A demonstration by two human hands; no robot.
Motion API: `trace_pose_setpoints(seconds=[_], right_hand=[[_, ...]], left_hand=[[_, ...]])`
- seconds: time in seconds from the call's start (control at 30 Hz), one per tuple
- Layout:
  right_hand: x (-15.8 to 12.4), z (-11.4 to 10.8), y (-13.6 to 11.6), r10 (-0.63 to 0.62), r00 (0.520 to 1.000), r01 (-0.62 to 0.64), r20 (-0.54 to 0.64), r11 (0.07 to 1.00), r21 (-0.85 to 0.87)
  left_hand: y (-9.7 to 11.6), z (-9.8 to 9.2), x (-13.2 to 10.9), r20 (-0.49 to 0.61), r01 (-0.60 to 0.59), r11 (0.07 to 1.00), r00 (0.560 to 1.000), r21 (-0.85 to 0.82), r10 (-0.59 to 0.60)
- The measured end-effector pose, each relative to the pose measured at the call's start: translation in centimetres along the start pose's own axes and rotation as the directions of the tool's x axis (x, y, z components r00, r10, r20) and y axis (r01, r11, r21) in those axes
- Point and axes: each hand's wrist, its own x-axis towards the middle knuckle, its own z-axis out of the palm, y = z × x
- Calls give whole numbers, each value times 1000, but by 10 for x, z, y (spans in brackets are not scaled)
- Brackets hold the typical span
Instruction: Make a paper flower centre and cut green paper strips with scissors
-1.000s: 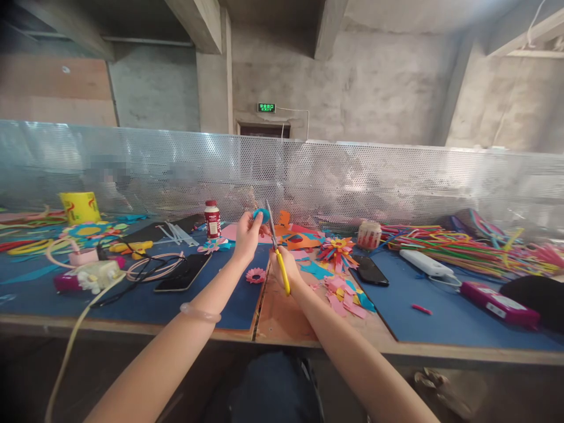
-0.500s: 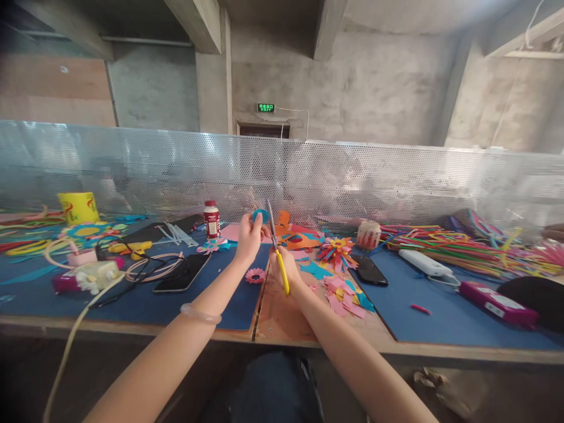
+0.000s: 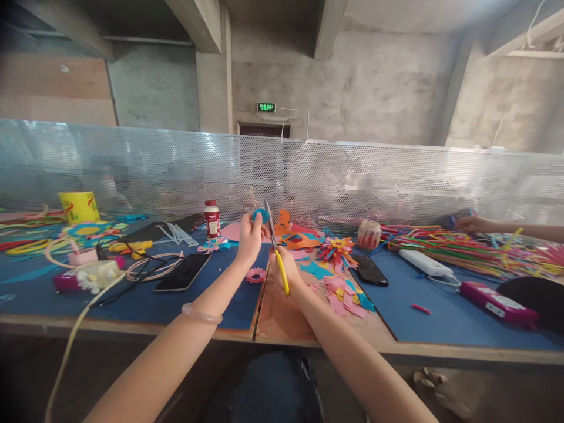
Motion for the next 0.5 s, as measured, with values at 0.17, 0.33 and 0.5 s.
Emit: trace_pose_setpoints(seconds=[0.17, 0.33, 0.5], right_hand=[[0, 0, 1, 4, 1000, -4, -2, 1000, 0], [2, 0, 3, 1, 1000, -1, -6, 1000, 1], [2, 0, 5, -5, 1000, 5, -3, 1000, -2]], left_hand=[[3, 1, -2, 19, 17, 1000, 1000, -6, -17], [6, 2, -3, 28, 31, 999, 999, 9, -31], [6, 3, -3, 22, 39, 999, 999, 5, -39]])
